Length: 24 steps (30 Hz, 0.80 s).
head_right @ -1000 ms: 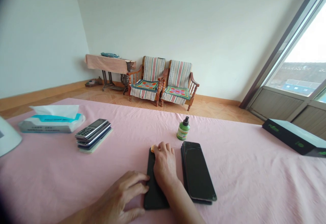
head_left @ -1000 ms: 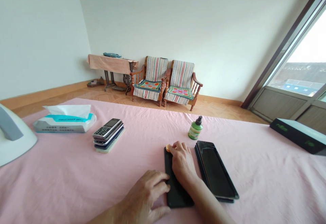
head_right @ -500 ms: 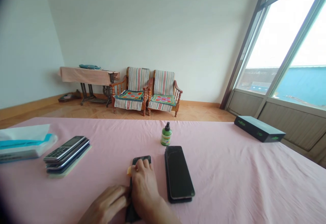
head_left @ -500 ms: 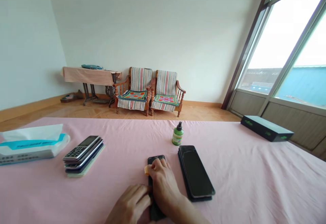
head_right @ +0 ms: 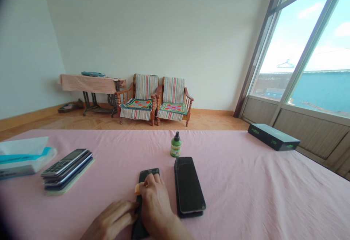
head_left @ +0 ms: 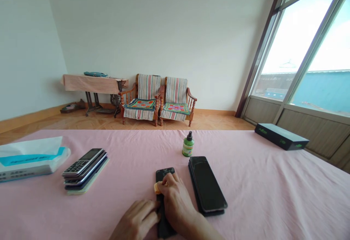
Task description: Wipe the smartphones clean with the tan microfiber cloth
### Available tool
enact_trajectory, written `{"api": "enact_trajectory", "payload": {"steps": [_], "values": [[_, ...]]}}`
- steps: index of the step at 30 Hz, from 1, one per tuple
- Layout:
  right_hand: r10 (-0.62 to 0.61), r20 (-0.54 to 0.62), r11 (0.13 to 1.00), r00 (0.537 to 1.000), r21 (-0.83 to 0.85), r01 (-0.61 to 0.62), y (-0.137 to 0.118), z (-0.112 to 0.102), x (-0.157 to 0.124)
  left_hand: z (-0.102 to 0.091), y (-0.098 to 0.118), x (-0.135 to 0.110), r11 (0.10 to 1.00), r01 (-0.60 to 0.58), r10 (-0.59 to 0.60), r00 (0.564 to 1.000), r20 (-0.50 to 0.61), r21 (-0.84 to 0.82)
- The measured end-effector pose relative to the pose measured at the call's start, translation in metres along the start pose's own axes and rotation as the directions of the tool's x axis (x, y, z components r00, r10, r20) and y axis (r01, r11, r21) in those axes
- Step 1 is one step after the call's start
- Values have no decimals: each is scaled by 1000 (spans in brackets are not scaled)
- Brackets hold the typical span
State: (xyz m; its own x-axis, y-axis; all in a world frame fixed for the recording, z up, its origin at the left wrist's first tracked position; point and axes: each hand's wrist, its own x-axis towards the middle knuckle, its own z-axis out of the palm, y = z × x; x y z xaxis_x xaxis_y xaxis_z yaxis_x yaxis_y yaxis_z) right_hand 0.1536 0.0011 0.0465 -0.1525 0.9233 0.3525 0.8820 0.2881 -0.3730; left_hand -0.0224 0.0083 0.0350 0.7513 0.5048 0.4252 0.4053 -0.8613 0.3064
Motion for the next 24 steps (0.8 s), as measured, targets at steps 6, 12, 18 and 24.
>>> {"api": "enact_trajectory", "payload": {"steps": [6, 12, 18, 24], "values": [[27, -8, 999, 1000, -35, -27, 8, -1, 15, -3, 2, -4, 1000, 4, -4, 1000, 11, 2], [22, 15, 1000, 1000, 20, -22, 5, -2, -5, -9, 15, -2, 991, 133, -133, 991, 28, -17], [36, 23, 999, 999, 3, -36, 4, -4, 8, -19, 21, 1, 975, 205, -192, 972, 137, -85], [11, 63, 999, 998, 30, -13, 2, -5, 2, -25, 24, 3, 971, 212, -188, 962, 197, -109]]}}
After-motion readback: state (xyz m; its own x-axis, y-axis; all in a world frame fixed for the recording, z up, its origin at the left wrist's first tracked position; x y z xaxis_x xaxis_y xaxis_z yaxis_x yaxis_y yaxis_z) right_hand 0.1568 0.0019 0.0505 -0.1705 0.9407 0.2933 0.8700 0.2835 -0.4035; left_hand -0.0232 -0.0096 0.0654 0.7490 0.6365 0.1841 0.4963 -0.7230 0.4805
